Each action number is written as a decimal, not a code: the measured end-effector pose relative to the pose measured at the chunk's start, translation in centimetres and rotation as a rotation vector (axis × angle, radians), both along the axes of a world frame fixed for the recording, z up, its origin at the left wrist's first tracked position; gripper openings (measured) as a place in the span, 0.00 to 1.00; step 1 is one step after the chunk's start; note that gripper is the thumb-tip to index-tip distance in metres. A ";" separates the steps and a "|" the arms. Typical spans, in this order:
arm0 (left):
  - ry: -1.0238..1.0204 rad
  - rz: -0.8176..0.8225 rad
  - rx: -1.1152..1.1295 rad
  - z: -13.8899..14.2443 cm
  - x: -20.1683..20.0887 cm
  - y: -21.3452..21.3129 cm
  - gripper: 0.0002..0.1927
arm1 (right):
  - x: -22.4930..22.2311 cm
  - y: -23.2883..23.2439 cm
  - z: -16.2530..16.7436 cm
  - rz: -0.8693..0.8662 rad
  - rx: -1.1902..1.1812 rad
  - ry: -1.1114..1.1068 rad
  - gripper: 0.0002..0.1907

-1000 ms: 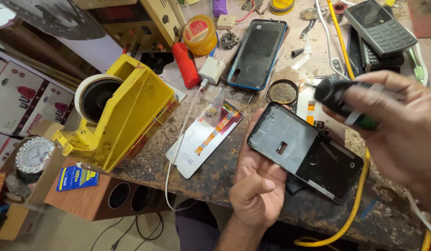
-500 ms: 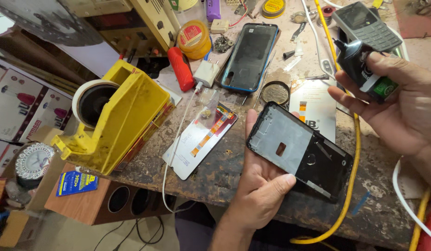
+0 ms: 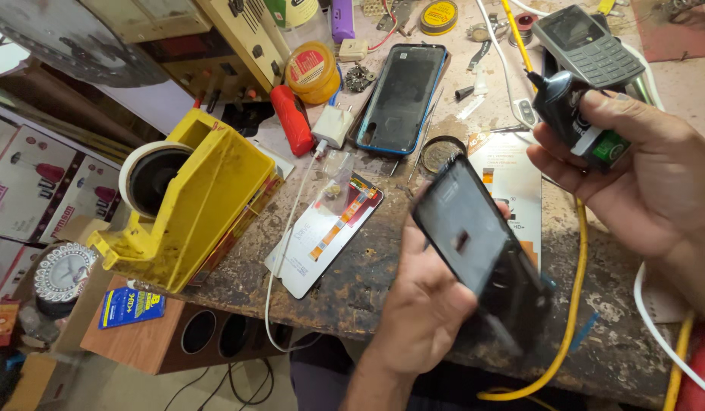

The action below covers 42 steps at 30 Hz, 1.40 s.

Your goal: The person holds a disassembled smartphone and scrapes old adhesive and residue from its frame with a metal scraping tool. They then apply adhesive from a glue tube to the frame, peel the backing from a new battery adhesive sticker, and press and reposition internal components inside the phone body.

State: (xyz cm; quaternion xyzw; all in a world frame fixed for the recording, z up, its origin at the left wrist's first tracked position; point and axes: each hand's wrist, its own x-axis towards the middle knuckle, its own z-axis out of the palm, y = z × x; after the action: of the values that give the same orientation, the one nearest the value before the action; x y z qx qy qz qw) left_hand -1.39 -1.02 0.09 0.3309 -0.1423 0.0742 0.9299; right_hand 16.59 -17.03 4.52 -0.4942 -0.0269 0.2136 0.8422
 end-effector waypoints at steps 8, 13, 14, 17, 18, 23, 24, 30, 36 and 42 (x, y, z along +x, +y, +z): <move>0.219 -0.260 -0.417 -1.9 0.0 1.2 0.46 | -5.4 0.8 1.4 -0.118 -0.799 -0.813 0.12; 0.265 -0.279 -0.476 -2.8 0.2 1.7 0.39 | -5.7 1.0 1.8 -0.074 -0.842 -1.316 0.12; 0.290 -0.287 -0.481 -3.0 0.2 1.8 0.39 | -5.7 1.0 1.8 -0.051 -0.854 -1.351 0.12; 0.297 -0.292 -0.481 -3.3 0.1 1.9 0.36 | -5.0 1.1 2.0 0.132 -0.691 -1.450 0.13; 0.288 -0.291 -0.480 -3.4 0.1 1.8 0.35 | -4.8 1.0 2.0 0.211 -0.603 -1.477 0.12; 0.460 -0.094 -0.555 -3.8 0.5 1.3 0.25 | -6.1 0.9 0.5 0.298 -0.555 -1.369 0.14; 0.506 -0.083 -0.527 -3.7 0.5 1.2 0.26 | -6.4 0.8 0.4 0.297 -0.542 -1.365 0.14; 0.396 -0.123 -0.511 -3.5 0.4 1.0 0.27 | -7.1 1.0 0.2 0.336 -0.529 -1.470 0.14; 0.399 -0.122 -0.516 -3.6 0.3 0.8 0.27 | -7.2 1.0 0.4 0.333 -0.522 -1.484 0.13; 0.414 -0.133 -0.509 -3.5 0.4 0.8 0.27 | -7.1 0.8 0.6 0.300 -0.585 -1.522 0.15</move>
State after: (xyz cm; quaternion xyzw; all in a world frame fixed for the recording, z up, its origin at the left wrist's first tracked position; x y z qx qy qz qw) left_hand -1.01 -0.18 -3.44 0.0859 0.0516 -0.0222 0.9947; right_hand 9.45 -16.27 5.16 -0.6939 -0.5986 -0.0705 0.3939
